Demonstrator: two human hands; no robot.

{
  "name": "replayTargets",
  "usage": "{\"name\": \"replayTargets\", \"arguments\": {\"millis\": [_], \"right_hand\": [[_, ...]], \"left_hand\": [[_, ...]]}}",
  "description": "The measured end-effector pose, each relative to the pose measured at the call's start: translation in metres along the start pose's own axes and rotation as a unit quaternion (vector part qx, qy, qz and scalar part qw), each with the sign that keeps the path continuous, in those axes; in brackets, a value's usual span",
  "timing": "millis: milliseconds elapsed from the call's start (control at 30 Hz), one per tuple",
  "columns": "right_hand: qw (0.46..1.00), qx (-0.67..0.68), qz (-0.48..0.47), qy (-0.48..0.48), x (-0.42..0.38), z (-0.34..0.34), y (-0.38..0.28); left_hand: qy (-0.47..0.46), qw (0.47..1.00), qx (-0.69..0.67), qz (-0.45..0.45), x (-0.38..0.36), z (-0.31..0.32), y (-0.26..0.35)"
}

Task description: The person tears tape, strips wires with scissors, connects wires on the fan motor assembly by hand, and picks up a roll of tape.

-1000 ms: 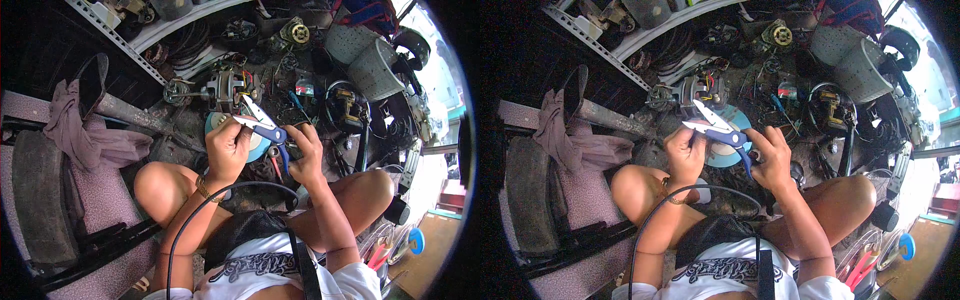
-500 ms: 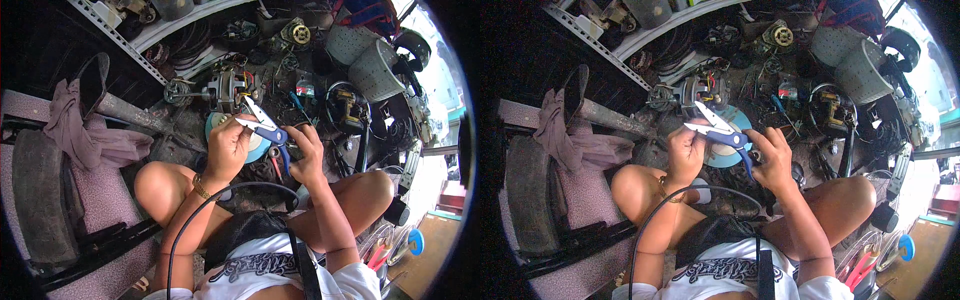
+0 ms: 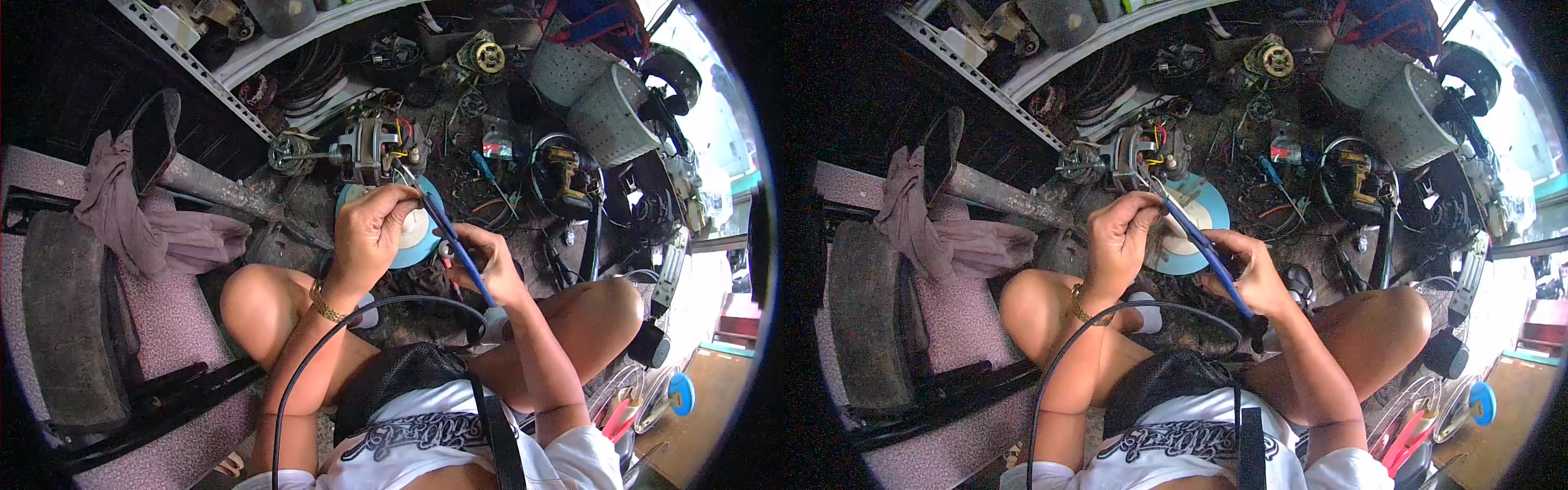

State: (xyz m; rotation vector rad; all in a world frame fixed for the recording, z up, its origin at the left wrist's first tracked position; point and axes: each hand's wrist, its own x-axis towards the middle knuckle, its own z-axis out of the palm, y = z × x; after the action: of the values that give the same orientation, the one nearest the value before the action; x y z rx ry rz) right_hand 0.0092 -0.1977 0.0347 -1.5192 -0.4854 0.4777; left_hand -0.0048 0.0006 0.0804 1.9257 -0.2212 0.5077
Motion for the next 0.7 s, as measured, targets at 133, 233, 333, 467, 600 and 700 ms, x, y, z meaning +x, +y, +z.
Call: {"name": "replayTargets", "arguments": {"millis": [133, 233, 333, 467, 600, 700], "right_hand": [[0.994, 0.081, 0.067, -0.024, -0.002, 0.001, -0.015], [0.986, 0.129, 0.092, -0.057, -0.002, -0.005, -0.017], [0.985, 0.165, 0.046, 0.007, 0.003, -0.016, -0.002], [0.934, 0.139, 0.050, 0.327, 0.018, -0.050, 0.049], [0.847, -0.110, 0.188, 0.486, 0.004, -0.073, 0.205], [0.762, -0.350, 0.316, 0.444, -0.037, -0.050, 0.272]], "left_hand": [[-0.019, 0.999, 0.033, 0.022, 0.002, -0.004, 0.002], [-0.020, 1.000, 0.020, 0.010, 0.001, -0.004, -0.003], [-0.009, 0.998, -0.059, -0.021, -0.001, -0.003, 0.001], [0.012, 0.982, -0.168, -0.088, -0.010, -0.022, -0.004], [0.024, 0.959, -0.225, -0.170, -0.014, -0.042, -0.015], [0.041, 0.956, -0.209, -0.202, -0.014, -0.050, -0.017]]}}
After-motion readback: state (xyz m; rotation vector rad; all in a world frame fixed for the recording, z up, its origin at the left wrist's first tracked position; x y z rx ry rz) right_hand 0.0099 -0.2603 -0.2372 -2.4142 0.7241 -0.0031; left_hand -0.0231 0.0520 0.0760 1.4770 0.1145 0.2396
